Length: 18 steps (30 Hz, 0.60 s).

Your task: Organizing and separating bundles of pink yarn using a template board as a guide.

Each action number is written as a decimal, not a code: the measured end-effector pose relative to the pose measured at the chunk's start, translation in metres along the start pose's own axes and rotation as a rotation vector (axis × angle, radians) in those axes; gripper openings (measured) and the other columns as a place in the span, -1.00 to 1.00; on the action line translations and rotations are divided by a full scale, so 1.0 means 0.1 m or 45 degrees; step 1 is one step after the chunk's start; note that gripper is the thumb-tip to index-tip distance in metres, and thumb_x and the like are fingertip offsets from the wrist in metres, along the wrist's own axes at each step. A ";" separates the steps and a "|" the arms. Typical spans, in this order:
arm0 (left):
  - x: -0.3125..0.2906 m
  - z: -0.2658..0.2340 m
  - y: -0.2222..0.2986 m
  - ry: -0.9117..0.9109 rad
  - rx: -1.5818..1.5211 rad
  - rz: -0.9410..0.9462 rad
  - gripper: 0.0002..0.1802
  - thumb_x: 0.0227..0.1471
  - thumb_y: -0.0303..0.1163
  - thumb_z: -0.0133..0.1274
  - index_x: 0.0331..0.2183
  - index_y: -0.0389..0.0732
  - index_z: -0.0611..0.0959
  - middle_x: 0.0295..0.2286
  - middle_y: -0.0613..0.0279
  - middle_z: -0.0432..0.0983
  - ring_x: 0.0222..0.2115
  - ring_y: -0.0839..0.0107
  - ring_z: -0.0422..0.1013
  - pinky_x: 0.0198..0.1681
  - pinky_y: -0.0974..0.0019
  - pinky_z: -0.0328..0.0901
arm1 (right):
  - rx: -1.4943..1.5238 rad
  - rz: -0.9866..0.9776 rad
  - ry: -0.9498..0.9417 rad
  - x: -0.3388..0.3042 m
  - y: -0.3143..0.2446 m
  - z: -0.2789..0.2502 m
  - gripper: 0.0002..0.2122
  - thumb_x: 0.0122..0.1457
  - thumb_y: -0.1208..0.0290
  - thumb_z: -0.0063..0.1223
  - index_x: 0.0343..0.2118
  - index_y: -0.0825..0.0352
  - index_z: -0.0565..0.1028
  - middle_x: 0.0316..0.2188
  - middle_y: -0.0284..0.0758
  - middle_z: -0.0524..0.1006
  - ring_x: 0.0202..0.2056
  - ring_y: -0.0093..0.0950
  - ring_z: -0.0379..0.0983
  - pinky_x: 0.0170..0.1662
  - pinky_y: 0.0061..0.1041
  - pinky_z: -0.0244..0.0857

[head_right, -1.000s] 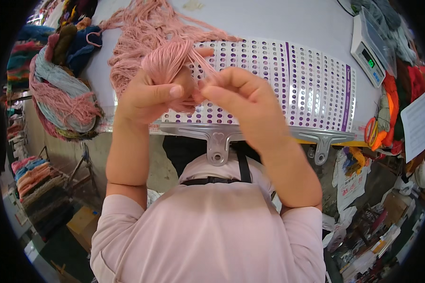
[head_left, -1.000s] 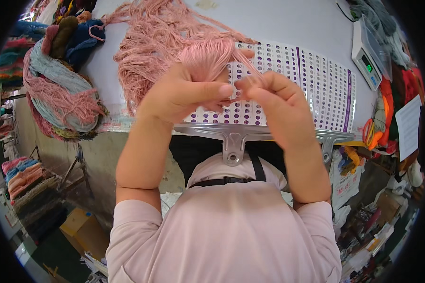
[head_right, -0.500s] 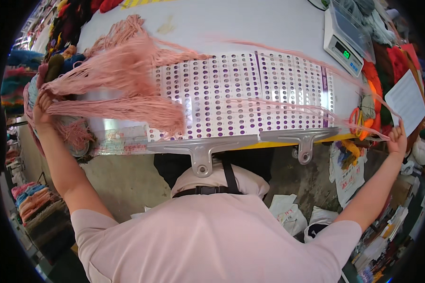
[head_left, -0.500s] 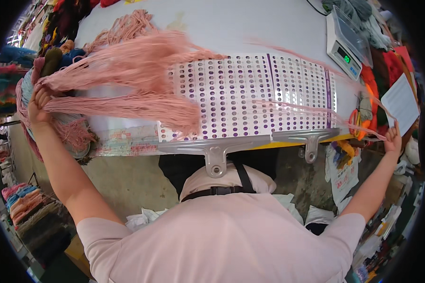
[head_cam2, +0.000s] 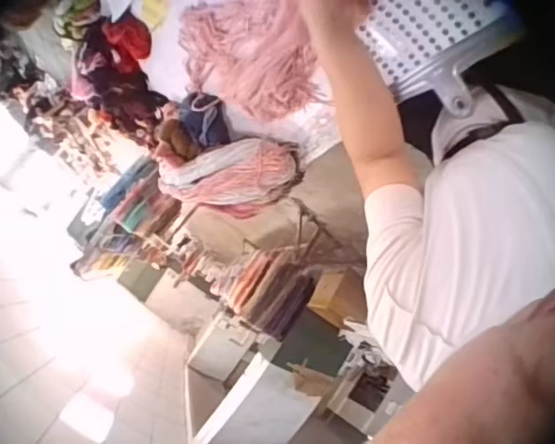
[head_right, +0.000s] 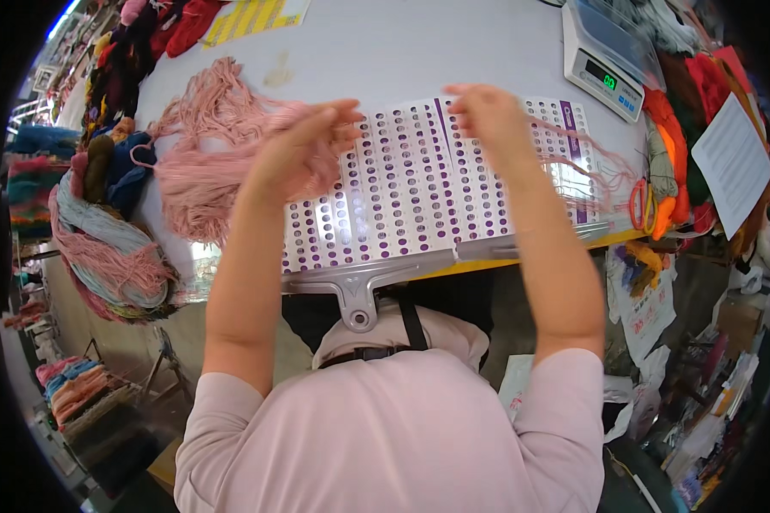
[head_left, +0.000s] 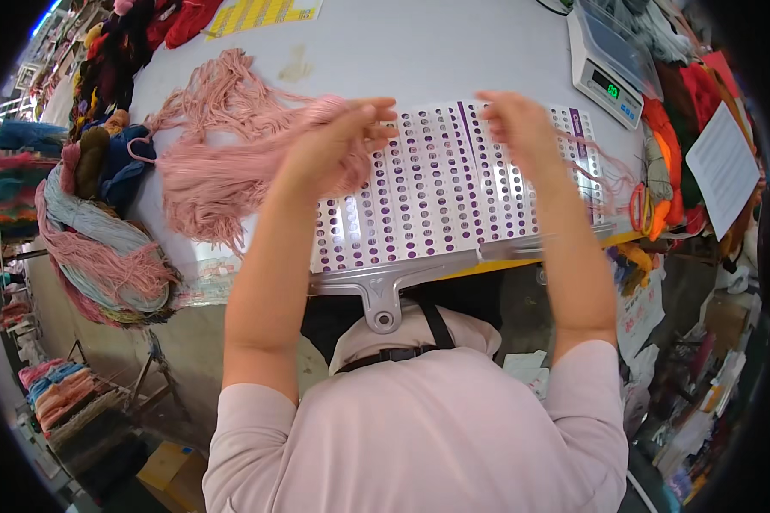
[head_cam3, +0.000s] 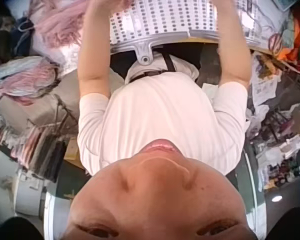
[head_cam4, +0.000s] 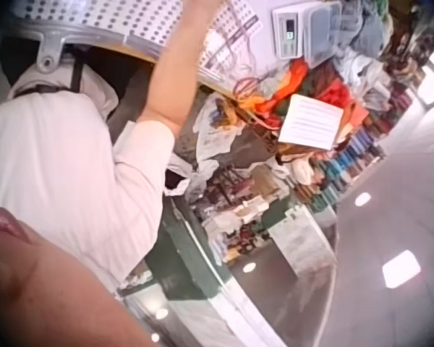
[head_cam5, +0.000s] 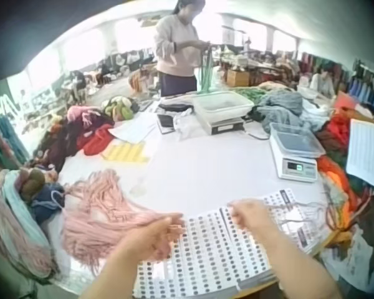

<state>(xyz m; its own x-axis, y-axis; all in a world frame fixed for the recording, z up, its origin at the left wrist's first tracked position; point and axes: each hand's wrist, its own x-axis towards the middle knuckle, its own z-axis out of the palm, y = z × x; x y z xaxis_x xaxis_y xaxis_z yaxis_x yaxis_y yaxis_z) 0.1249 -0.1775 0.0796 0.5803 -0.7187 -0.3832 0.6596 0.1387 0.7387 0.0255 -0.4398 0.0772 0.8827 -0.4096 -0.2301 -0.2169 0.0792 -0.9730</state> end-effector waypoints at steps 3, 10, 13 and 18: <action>0.25 0.11 -0.29 0.318 0.366 0.009 -0.62 0.20 -0.40 -0.13 0.00 -0.41 0.45 -0.16 0.11 0.47 -0.24 0.42 0.41 -0.15 0.41 0.34 | -0.030 0.079 -0.026 0.17 0.38 0.54 -0.77 0.10 0.38 0.03 -0.24 0.39 0.59 -0.47 -0.34 0.57 -0.55 -0.66 0.41 -0.48 -0.68 0.31; 0.49 0.13 -0.35 0.412 0.562 0.114 -0.73 0.16 -0.45 -0.12 -0.15 -0.37 0.54 -0.37 0.25 0.49 -0.43 0.51 0.40 -0.32 0.48 0.32 | -0.470 -0.010 0.035 0.21 0.45 0.79 -0.83 0.05 0.39 0.15 -0.36 0.39 0.61 -0.60 -0.39 0.55 -0.57 -0.67 0.41 -0.47 -0.66 0.28; 0.62 0.12 -0.31 0.277 1.014 0.007 -0.83 0.13 -0.48 -0.10 -0.35 -0.32 0.58 -0.54 0.34 0.42 -0.52 0.59 0.33 -0.44 0.52 0.24 | -0.564 -0.066 0.148 0.23 0.46 0.83 -0.85 0.04 0.38 0.15 -0.38 0.35 0.61 -0.58 -0.38 0.57 -0.57 -0.63 0.43 -0.44 -0.60 0.32; 0.63 0.07 -0.31 0.198 0.742 0.054 -0.84 0.10 -0.49 -0.05 -0.46 -0.29 0.58 -0.63 0.37 0.38 -0.61 0.63 0.29 -0.52 0.56 0.19 | -0.680 -0.388 0.215 0.04 0.58 0.86 -0.88 0.03 0.37 0.10 -0.45 0.28 0.61 -0.40 -0.36 0.58 -0.43 -0.44 0.52 -0.35 -0.47 0.36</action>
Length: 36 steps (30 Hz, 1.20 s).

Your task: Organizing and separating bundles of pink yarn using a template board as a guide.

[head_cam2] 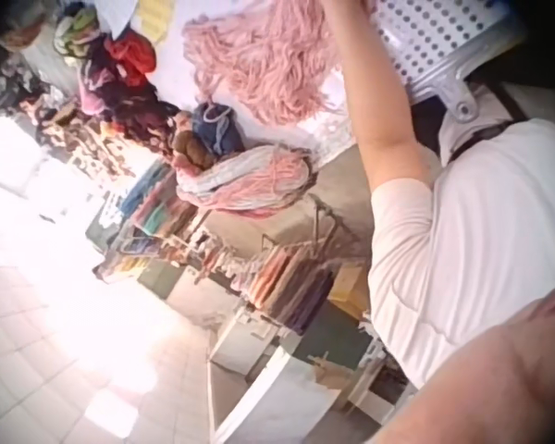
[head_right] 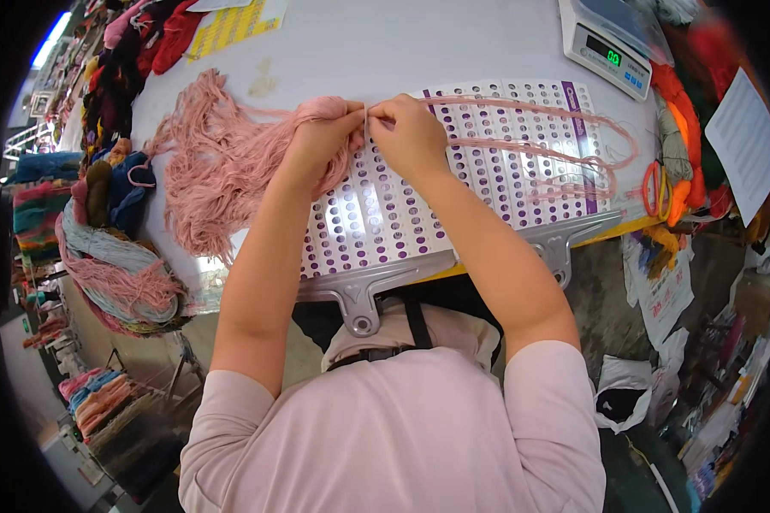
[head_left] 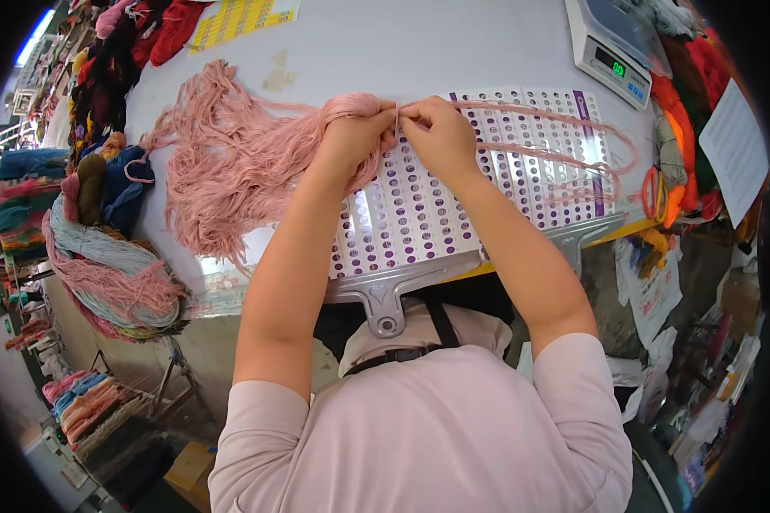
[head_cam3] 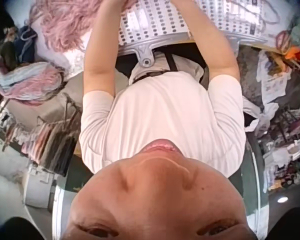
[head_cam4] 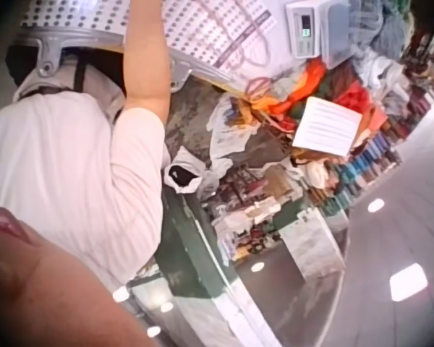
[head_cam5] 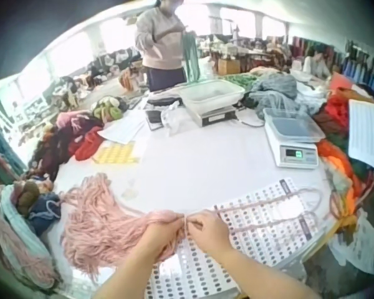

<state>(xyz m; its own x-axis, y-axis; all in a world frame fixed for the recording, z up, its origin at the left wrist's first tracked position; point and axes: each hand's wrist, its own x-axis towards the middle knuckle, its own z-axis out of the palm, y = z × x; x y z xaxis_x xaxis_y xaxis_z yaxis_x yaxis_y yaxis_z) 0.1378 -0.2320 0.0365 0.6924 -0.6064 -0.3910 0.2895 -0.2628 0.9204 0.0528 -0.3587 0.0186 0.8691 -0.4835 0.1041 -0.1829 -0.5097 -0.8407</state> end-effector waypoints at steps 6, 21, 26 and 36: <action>0.05 0.10 0.01 0.152 -0.008 -0.002 -0.87 0.07 -0.50 -0.01 -0.45 -0.32 0.59 -0.63 0.35 0.41 -0.62 0.60 0.32 -0.54 0.56 0.22 | 0.126 -0.212 0.015 -0.05 0.11 -0.06 -0.84 0.03 0.42 0.07 -0.32 0.25 0.62 -0.37 -0.38 0.54 -0.37 -0.39 0.51 -0.33 -0.42 0.35; -0.28 -0.34 0.11 -0.071 -1.361 0.349 -0.83 0.12 -0.39 -0.05 -0.32 -0.32 0.45 -0.34 0.02 0.46 -0.38 0.29 0.41 -0.24 0.21 0.34 | -0.477 -0.836 0.037 0.18 0.14 -0.35 -0.87 0.03 0.44 0.08 -0.35 0.33 0.52 -0.47 -0.36 0.48 -0.35 -0.37 0.43 -0.30 -0.37 0.33; -0.18 -0.16 0.00 -0.265 -1.134 0.143 -0.92 0.10 -0.54 -0.07 -0.29 -0.25 0.44 -0.08 -0.15 0.39 -0.39 0.37 0.46 -0.33 0.34 0.40 | 0.159 -0.189 -0.499 0.17 -0.06 -0.50 -0.61 0.04 0.52 0.01 -0.01 0.31 0.31 -0.56 -0.37 0.41 -0.51 -0.45 0.39 -0.36 -0.44 0.31; -0.35 0.14 0.22 0.094 0.313 -0.026 -0.91 0.09 -0.43 0.07 -0.38 -0.20 0.49 -0.62 0.36 0.40 -0.61 0.60 0.35 -0.59 0.52 0.25 | 0.061 -0.205 -0.529 0.29 0.04 -0.44 -0.62 0.00 0.57 0.01 -0.05 0.33 0.35 -0.52 -0.34 0.41 -0.46 -0.44 0.40 -0.31 -0.45 0.32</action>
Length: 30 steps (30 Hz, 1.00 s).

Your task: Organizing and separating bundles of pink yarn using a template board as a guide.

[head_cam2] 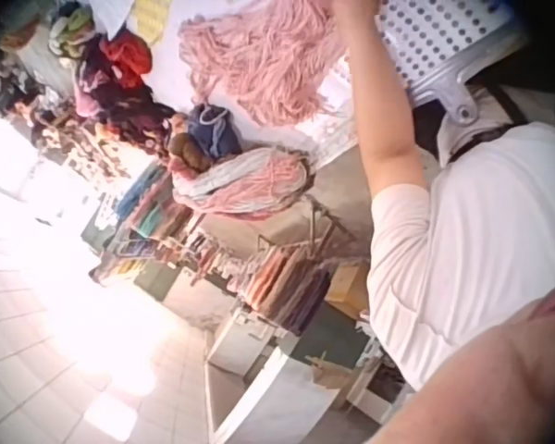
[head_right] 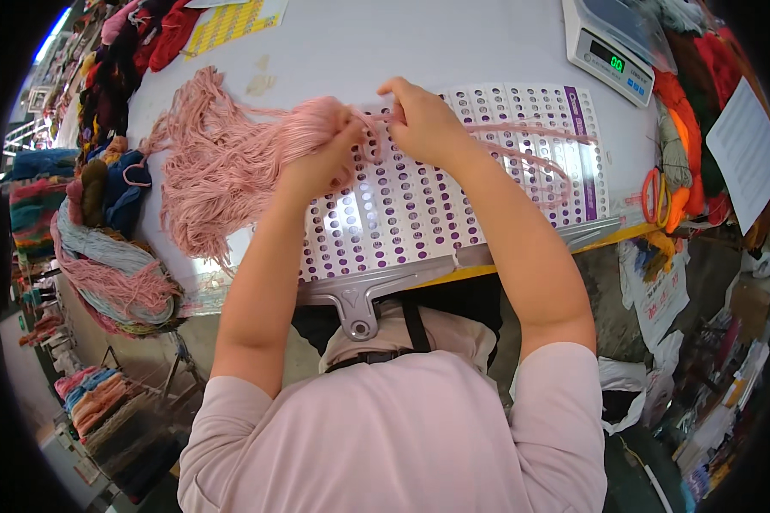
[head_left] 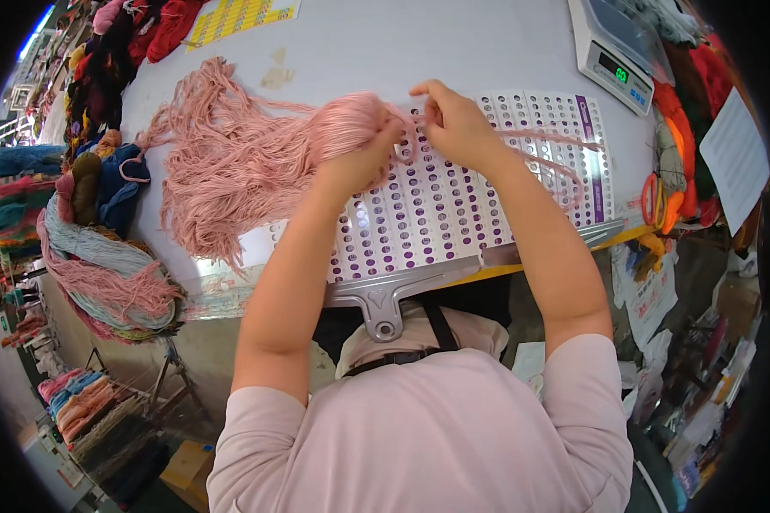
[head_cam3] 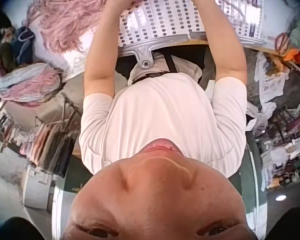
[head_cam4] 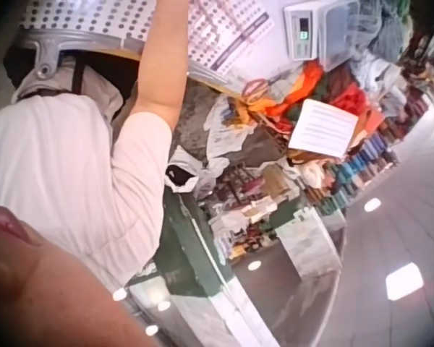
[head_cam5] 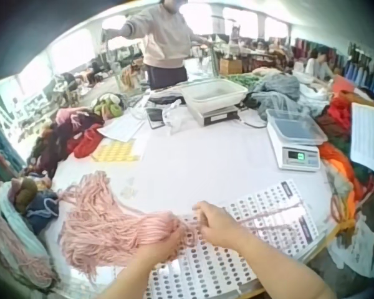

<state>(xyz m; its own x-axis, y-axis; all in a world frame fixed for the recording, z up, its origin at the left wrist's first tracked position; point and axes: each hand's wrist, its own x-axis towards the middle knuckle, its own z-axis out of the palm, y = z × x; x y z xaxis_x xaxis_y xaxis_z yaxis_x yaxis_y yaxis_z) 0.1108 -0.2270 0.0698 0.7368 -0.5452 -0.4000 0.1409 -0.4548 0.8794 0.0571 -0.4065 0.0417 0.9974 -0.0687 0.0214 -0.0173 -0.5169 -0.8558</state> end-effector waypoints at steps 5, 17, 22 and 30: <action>-0.35 -0.95 -0.10 0.682 -0.512 0.367 -0.89 0.06 -0.44 0.13 -0.43 -0.18 0.51 -0.63 0.33 0.38 -0.64 0.56 0.33 -0.63 0.50 0.21 | -0.324 0.222 0.063 0.07 0.06 0.12 -0.77 0.02 0.52 -0.05 -0.21 0.35 0.41 -0.29 -0.22 0.50 -0.24 -0.26 0.46 -0.16 -0.30 0.33; 0.07 -2.19 0.25 1.077 -0.874 0.718 -0.90 0.05 -0.63 0.00 -0.37 -0.23 0.46 -0.18 0.04 0.47 -0.32 0.22 0.51 -0.23 0.27 0.44 | -0.366 0.273 0.104 0.08 -0.02 0.21 -0.75 0.03 0.47 -0.06 -0.19 0.34 0.42 -0.21 -0.21 0.49 -0.21 -0.25 0.45 -0.14 -0.30 0.33; -0.52 -1.03 0.40 0.059 -1.016 0.328 -0.60 0.19 -0.28 -0.11 -0.02 -0.32 0.44 -0.08 0.04 0.42 -0.11 0.18 0.41 -0.21 0.23 0.40 | 0.083 0.243 0.228 -0.16 -0.34 0.31 -0.74 0.06 0.33 0.08 -0.22 0.35 0.49 -0.29 -0.29 0.51 -0.34 -0.45 0.44 -0.25 -0.46 0.33; -0.96 -0.55 0.14 -0.516 -1.229 0.152 -0.44 0.25 -0.18 -0.28 0.13 -0.38 0.29 0.02 0.02 0.31 -0.01 0.33 0.32 0.00 0.28 0.26 | 0.816 -0.023 -0.017 -0.56 -1.10 0.57 -0.82 0.08 0.40 0.17 -0.36 0.43 0.57 -0.51 -0.37 0.54 -0.52 -0.66 0.36 -0.45 -0.64 0.24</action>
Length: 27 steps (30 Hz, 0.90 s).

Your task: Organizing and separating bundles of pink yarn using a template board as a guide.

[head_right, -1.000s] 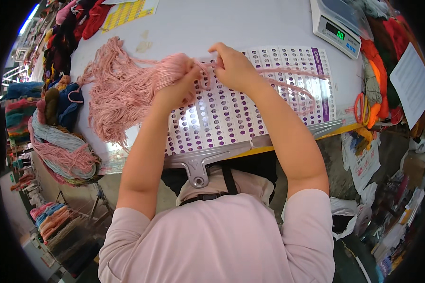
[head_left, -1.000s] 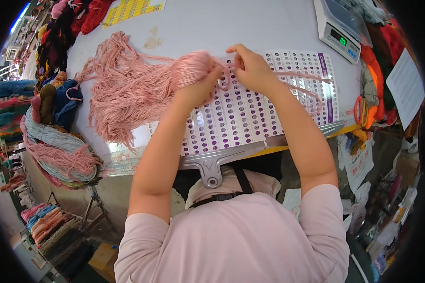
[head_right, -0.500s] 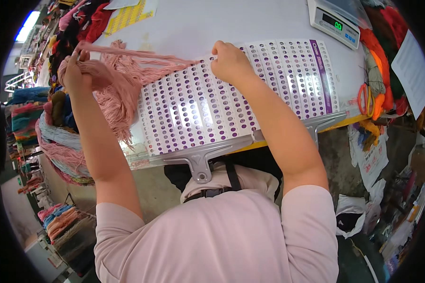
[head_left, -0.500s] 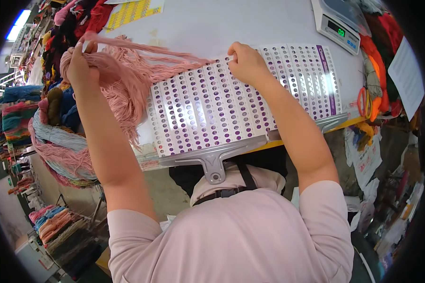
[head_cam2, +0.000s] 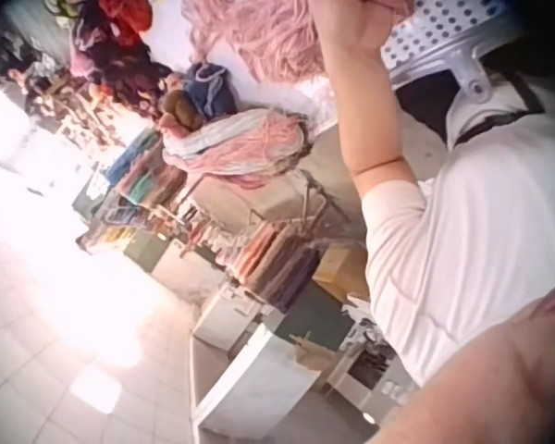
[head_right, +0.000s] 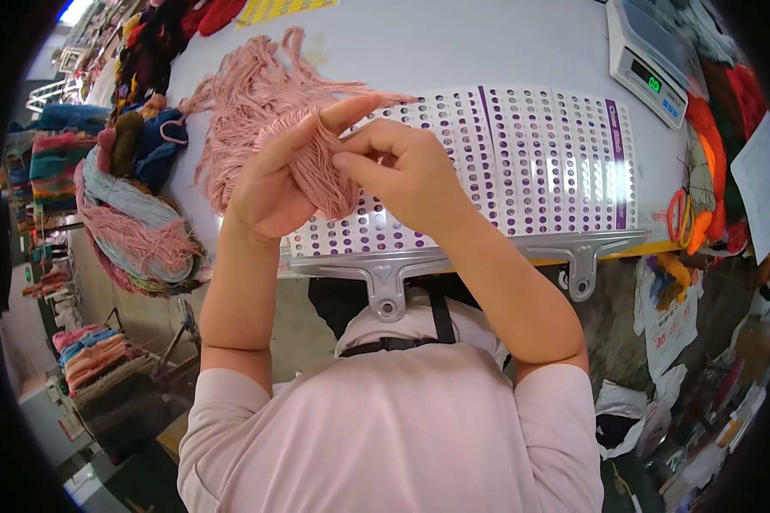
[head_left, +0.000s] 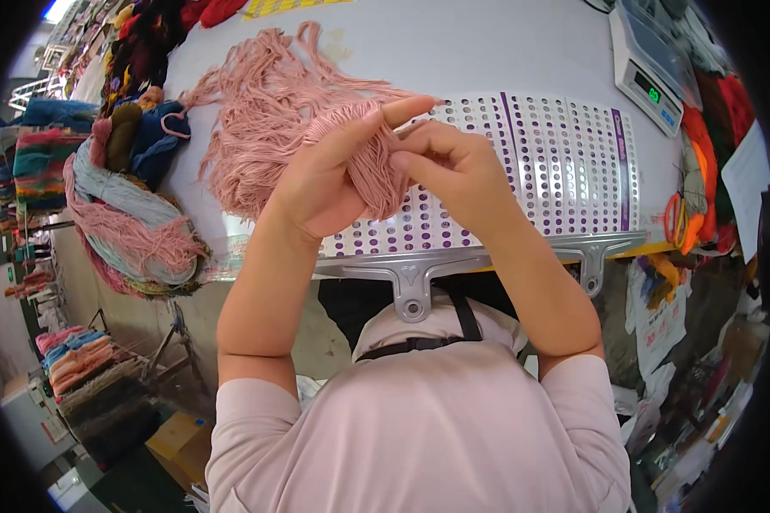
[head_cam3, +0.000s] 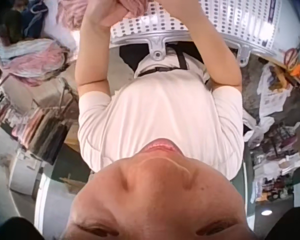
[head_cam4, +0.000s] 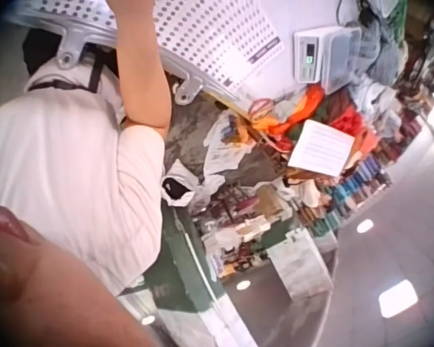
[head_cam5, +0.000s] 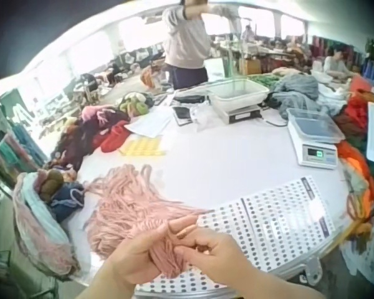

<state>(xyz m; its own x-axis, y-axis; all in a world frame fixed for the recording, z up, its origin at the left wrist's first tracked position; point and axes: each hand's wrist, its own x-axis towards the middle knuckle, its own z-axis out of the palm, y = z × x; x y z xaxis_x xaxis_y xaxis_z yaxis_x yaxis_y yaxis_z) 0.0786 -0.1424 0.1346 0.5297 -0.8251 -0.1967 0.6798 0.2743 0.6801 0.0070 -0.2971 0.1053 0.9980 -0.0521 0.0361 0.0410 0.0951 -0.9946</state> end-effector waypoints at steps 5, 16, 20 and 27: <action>-0.15 -0.02 0.04 0.018 0.114 0.040 -0.39 0.23 -0.17 -0.32 0.15 -0.42 0.24 0.14 -0.05 0.18 0.13 0.21 0.20 0.17 0.18 0.15 | 0.113 0.052 -0.027 -0.10 -0.02 0.07 -0.83 0.16 0.44 0.08 -0.37 0.48 0.55 -0.51 -0.40 0.53 -0.44 -0.68 0.40 -0.38 -0.67 0.26; -0.27 -0.08 0.04 0.007 0.109 0.124 -0.40 0.21 -0.19 -0.30 0.16 -0.37 0.23 0.17 -0.15 0.10 0.16 0.05 0.14 0.19 0.09 0.10 | 0.304 0.215 -0.079 -0.20 -0.16 0.23 -0.89 0.18 0.50 0.04 -0.37 0.44 0.52 -0.42 -0.37 0.54 -0.35 -0.64 0.42 -0.23 -0.63 0.32; -0.29 -0.05 0.01 0.003 -0.024 0.131 -0.39 0.20 -0.18 -0.27 0.17 -0.37 0.22 0.16 -0.14 0.12 0.15 0.06 0.16 0.19 0.07 0.11 | -0.219 0.058 -0.007 -0.22 -0.15 0.24 -0.84 0.08 0.43 0.17 -0.37 0.44 0.55 -0.45 -0.42 0.53 -0.50 -0.68 0.34 -0.40 -0.66 0.25; -0.34 -0.24 0.11 0.126 0.155 0.151 -0.37 0.21 -0.13 -0.24 0.18 -0.33 0.21 -0.04 -0.03 0.37 -0.04 0.20 0.36 0.02 0.20 0.29 | 0.293 0.142 -0.059 -0.26 -0.17 0.22 -0.93 0.11 0.58 0.08 -0.35 0.42 0.53 -0.41 -0.32 0.55 -0.31 -0.61 0.45 -0.19 -0.62 0.31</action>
<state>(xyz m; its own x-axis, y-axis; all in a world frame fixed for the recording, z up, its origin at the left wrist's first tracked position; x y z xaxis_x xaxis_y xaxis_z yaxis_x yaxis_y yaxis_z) 0.0805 -0.0998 0.1323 0.6537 -0.7364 -0.1744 0.5465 0.2999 0.7819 -0.0188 -0.2754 0.1231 0.9979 0.0168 -0.0625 -0.0646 0.3217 -0.9447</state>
